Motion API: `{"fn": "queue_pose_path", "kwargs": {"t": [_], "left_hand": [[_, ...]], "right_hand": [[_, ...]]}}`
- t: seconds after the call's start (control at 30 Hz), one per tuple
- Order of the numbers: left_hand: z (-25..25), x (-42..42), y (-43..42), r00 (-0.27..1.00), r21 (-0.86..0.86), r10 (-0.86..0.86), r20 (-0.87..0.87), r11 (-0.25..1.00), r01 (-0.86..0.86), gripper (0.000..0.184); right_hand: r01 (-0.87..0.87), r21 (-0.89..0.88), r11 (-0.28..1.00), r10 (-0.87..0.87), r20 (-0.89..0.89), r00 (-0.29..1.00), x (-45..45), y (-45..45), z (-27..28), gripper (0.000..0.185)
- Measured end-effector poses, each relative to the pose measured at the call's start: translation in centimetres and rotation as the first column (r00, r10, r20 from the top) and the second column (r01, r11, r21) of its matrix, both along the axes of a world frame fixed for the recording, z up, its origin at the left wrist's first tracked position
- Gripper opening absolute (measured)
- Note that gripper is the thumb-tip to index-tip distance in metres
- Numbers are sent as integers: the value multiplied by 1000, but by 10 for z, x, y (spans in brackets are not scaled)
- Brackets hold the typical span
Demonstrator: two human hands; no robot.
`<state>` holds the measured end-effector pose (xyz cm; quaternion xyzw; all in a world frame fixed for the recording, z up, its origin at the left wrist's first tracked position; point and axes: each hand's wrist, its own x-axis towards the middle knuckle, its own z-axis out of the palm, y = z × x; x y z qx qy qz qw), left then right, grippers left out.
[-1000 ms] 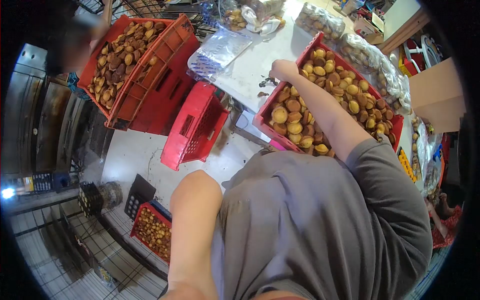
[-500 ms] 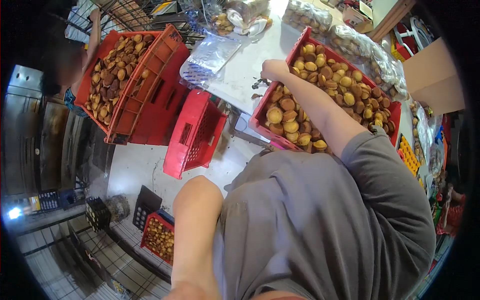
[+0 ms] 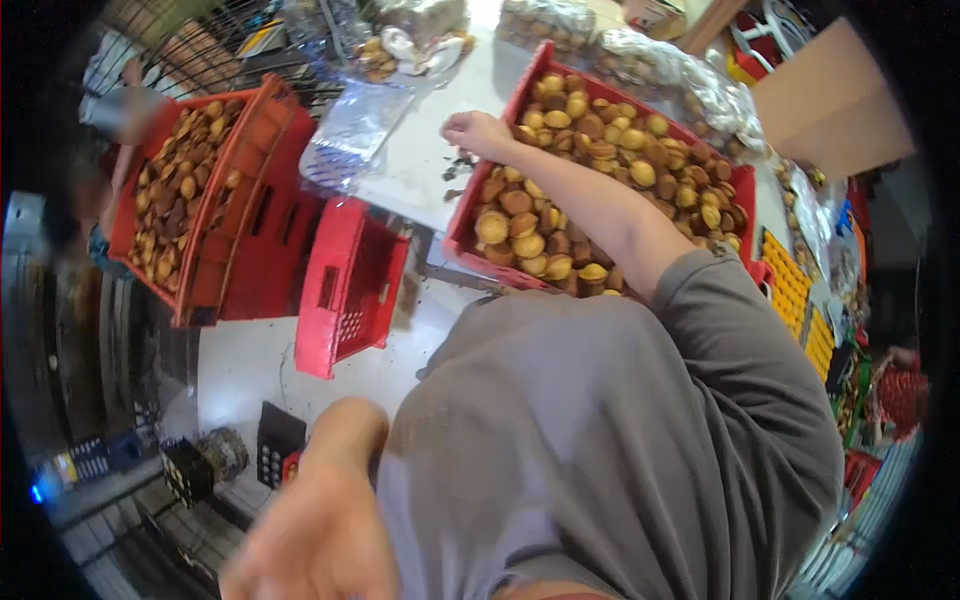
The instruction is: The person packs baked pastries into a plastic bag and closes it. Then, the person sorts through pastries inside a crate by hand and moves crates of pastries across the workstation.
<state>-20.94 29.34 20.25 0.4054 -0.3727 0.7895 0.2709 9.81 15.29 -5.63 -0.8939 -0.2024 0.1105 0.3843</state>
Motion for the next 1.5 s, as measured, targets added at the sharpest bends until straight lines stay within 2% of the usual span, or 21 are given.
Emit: {"fn": "queue_pose_path", "kwargs": {"t": [0.03,0.07,0.1,0.13,0.17,0.2,0.23,0.3,0.33,0.37,0.4,0.43,0.5,0.63,0.7,0.97,1.03,1.17,1.23,1.33,1.5], "left_hand": [[-20,20,-2,978,-203,208,-34,956,-211,22],[-54,34,1,966,-270,-219,-141,947,175,17],[-74,37,-4,769,-259,-215,-602,963,67,13],[-92,39,-8,371,-184,-164,-914,983,-18,8],[-111,47,-6,-8,-337,-337,-941,941,-1,12],[-138,52,-2,-217,-436,-432,-875,899,-33,11],[-160,57,-2,-280,-554,-536,-796,832,-17,12],[-175,78,-8,-398,-548,-508,-764,836,-17,14],[-182,92,-14,-408,-488,-441,-800,873,13,15],[-182,107,-21,-485,-398,-330,-810,916,41,20],[-199,124,-23,-460,-223,-138,-877,965,135,25],[-193,139,-35,-392,-67,32,-919,969,237,36],[-217,173,-52,-218,250,328,-919,914,321,45],[-265,231,-72,-131,526,568,-812,811,257,51],[-284,244,-68,-189,481,531,-826,839,255,48],[-280,247,-66,-460,344,467,-755,880,327,43],[-288,247,-64,-344,413,508,-790,855,315,47],[-286,244,-63,-407,420,527,-746,846,328,47],[-283,244,-65,-429,393,508,-747,858,332,47],[-280,243,-66,-475,398,515,-713,856,330,44],[-279,242,-65,-468,438,548,-693,836,330,44]], "right_hand": [[62,433,899,14,-170,985,-5,-3,1,22],[120,634,764,53,-247,968,-19,-14,12,22],[61,644,763,88,-198,976,-39,-34,36,21],[-9,489,872,52,-73,996,-53,-56,46,20],[-121,345,931,85,118,989,-65,-83,52,19],[-205,172,964,149,292,945,-78,-111,60,18],[-54,58,997,51,61,997,-94,-138,76,17],[204,-133,970,-190,113,975,-113,-199,87,14],[427,50,903,-427,-4,904,-119,-236,69,19],[588,26,808,-581,197,789,-124,-273,60,28],[683,52,728,-649,373,663,-132,-310,56,33],[808,-33,588,-759,324,565,-144,-331,69,34],[858,-228,460,-706,491,510,-161,-393,52,35],[824,-311,474,-588,585,559,-187,-456,-5,32],[854,-331,401,-847,221,483,-191,-459,-27,38],[869,-364,334,-845,293,447,-200,-473,-36,42],[877,-293,381,-856,248,454,-203,-467,-32,43],[886,-287,364,-877,216,430,-209,-464,-33,44],[878,-199,436,-756,448,477,-212,-477,-51,25],[917,-99,386,-862,315,397,-215,-474,-50,34],[937,-203,283,-939,141,314,-216,-441,-15,41]]}}
